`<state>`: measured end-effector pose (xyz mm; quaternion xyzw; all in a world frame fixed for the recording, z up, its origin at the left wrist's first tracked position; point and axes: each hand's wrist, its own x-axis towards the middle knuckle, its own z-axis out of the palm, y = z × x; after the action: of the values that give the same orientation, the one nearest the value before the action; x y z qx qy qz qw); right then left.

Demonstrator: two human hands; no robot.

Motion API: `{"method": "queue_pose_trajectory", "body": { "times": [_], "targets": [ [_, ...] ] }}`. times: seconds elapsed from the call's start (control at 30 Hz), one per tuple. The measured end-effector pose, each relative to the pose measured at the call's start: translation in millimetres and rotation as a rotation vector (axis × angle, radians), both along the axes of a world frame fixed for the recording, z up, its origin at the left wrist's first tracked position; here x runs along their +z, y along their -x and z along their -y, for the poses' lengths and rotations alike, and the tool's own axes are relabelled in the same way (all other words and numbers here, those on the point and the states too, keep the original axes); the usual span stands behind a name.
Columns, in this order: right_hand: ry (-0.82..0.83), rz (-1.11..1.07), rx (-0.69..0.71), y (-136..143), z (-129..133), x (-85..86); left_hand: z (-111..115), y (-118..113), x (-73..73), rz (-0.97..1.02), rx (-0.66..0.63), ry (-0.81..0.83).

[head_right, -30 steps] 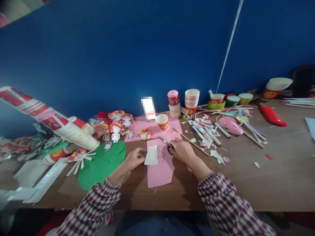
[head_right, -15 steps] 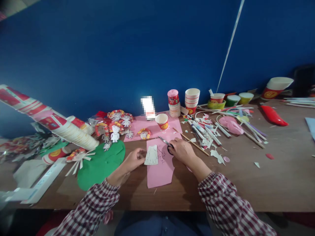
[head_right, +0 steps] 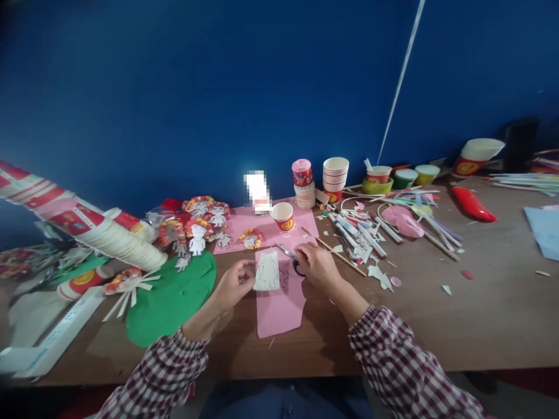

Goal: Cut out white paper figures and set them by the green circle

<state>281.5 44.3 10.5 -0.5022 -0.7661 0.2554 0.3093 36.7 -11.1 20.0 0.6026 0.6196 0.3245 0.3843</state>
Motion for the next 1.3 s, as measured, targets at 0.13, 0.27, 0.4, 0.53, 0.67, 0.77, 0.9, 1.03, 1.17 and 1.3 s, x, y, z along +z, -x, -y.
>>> {"method": "queue_pose_trajectory", "body": {
  "times": [0.13, 0.27, 0.4, 0.53, 0.67, 0.77, 0.9, 1.03, 1.17, 1.3],
  "targets": [
    [0.170, -0.195, 0.041, 5.1, -0.3, -3.9, 3.3, -13.6, 6.1, 0.009, -0.043, -0.007],
    [0.342, -0.337, 0.083, 9.2, -0.6, -4.6, 4.4, -23.5, 10.8, 0.017, -0.084, 0.001],
    [0.434, -0.426, 0.107, 7.8, -0.2, 1.0, 3.9, -28.3, 11.2, 0.027, -0.113, 0.005],
    [0.486, -0.484, 0.110, 6.5, 0.2, 4.0, 0.4, -28.3, 5.9, 0.057, -0.129, 0.002],
    [0.518, -0.520, 0.081, 7.3, -1.0, 0.3, -5.1, -28.4, 0.5, 0.100, -0.082, 0.001],
    [0.528, -0.532, 0.072, 7.9, -1.7, -2.3, -8.1, -32.8, 1.5, 0.133, -0.037, 0.006],
    [0.529, -0.530, 0.091, 7.6, -1.5, -1.8, -10.9, -44.7, 5.0, 0.338, -0.015, 0.149],
    [0.501, -0.522, 0.108, 6.6, -0.5, 0.3, -14.2, -54.0, 2.6, 0.398, -0.033, 0.192],
    [0.446, -0.495, 0.117, 7.1, 0.4, 0.8, -15.5, -56.2, -1.5, 0.367, -0.026, 0.194],
    [0.354, -0.407, 0.113, 7.3, -0.5, 0.6, -14.4, -55.8, -2.2, 0.390, -0.004, 0.195]
  ]
}}
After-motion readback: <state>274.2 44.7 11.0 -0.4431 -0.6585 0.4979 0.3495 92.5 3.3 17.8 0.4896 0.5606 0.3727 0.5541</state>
